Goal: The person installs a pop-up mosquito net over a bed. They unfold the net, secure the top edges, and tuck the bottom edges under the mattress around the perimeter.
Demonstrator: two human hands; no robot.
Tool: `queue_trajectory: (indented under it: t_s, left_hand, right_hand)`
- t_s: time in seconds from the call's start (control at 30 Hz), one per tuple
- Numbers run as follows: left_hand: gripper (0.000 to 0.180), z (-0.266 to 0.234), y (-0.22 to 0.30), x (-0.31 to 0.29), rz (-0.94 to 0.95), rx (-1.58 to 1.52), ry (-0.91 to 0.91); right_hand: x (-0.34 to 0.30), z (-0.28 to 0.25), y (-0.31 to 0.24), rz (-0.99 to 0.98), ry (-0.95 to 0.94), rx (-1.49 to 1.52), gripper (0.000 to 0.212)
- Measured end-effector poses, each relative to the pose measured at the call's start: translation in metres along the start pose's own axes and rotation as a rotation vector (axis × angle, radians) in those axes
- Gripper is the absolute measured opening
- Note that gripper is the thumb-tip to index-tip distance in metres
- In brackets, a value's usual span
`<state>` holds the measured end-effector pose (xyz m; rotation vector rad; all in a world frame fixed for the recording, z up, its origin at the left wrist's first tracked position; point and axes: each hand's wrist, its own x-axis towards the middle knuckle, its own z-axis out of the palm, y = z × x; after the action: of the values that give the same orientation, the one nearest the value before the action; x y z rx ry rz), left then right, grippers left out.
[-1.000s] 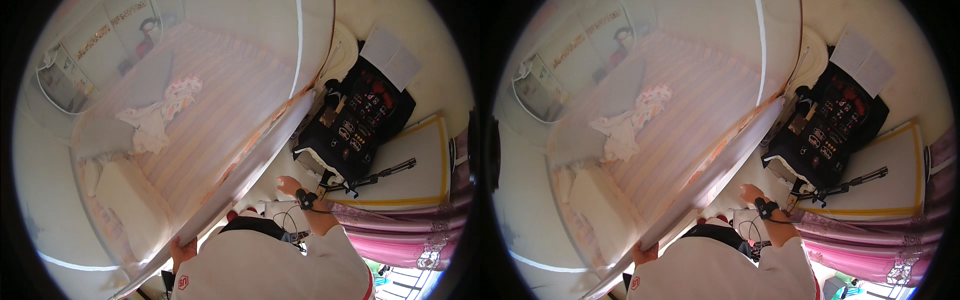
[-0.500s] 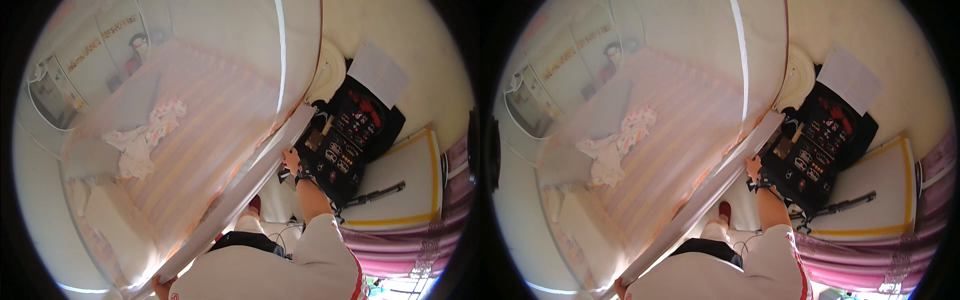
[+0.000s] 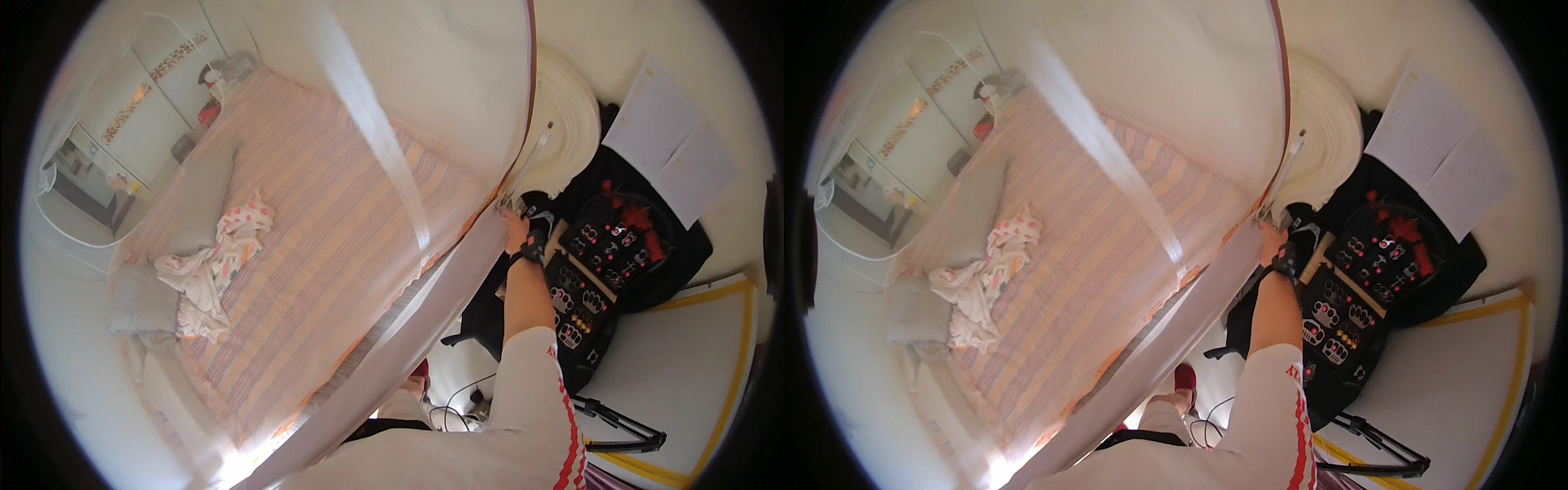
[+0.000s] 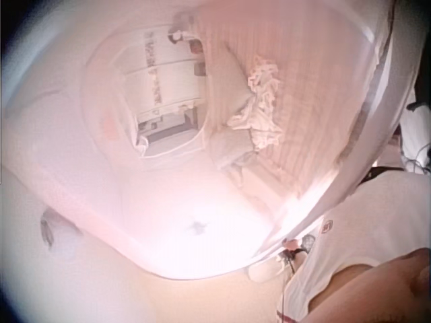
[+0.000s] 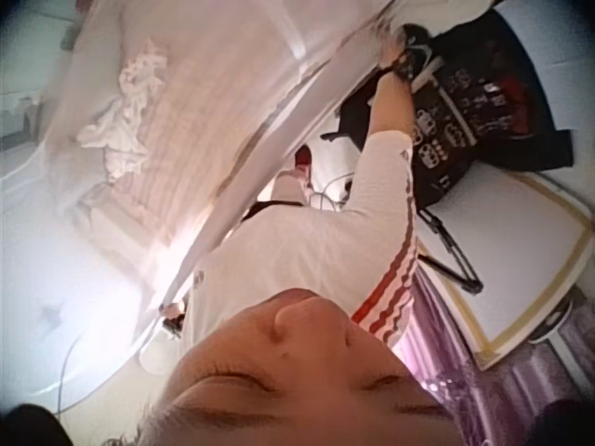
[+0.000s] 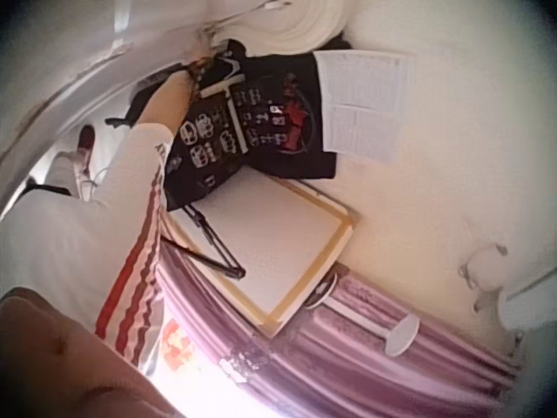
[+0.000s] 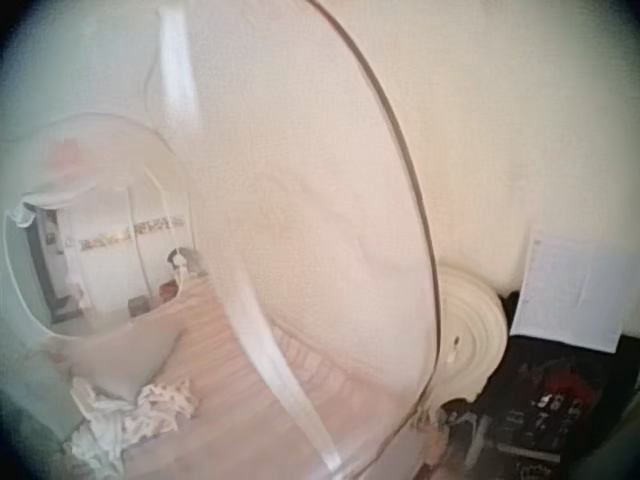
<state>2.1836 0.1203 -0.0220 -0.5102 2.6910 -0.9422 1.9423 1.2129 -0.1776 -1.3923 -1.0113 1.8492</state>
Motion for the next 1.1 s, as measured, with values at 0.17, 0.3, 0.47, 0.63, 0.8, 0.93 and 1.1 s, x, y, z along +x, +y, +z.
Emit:
queue_trajectory:
  t_s: [0.17, 0.3, 0.47, 0.63, 0.8, 0.93, 1.1]
  left_hand:
    - [0.046, -0.025, -0.006, 0.002, -0.335, -0.323, -0.199]
    - [0.047, -0.046, 0.011, 0.004, -0.429, -0.404, -0.226]
    - [0.048, -0.054, 0.028, 0.018, -0.594, -0.77, -0.239]
    - [0.05, -0.041, 0.033, 0.032, -0.907, -1.597, -0.136]
    - [0.051, -0.033, 0.015, 0.029, -1.135, -2.031, -0.062]
    - [0.051, -0.044, 0.001, 0.018, -1.278, -1.928, 0.001]
    - [0.05, -0.069, 0.012, 0.025, -1.526, -2.19, -0.133]
  right_hand:
    - [0.037, 0.004, -0.013, -0.011, -0.166, -0.334, 0.089]
    - [0.031, 0.014, -0.022, -0.143, -0.195, -0.369, 0.067]
    - [0.013, 0.034, -0.058, -0.304, -0.022, -1.126, 0.065]
    - [0.007, 0.045, -0.068, -0.268, 0.022, -1.361, 0.048]
    - [0.101, 0.017, -0.011, -0.581, -0.026, -1.482, 0.035]
    - [0.191, 0.003, 0.018, -0.848, -0.554, -1.272, 0.027]
    - [0.153, 0.025, 0.021, -0.781, -0.14, -1.895, 0.027]
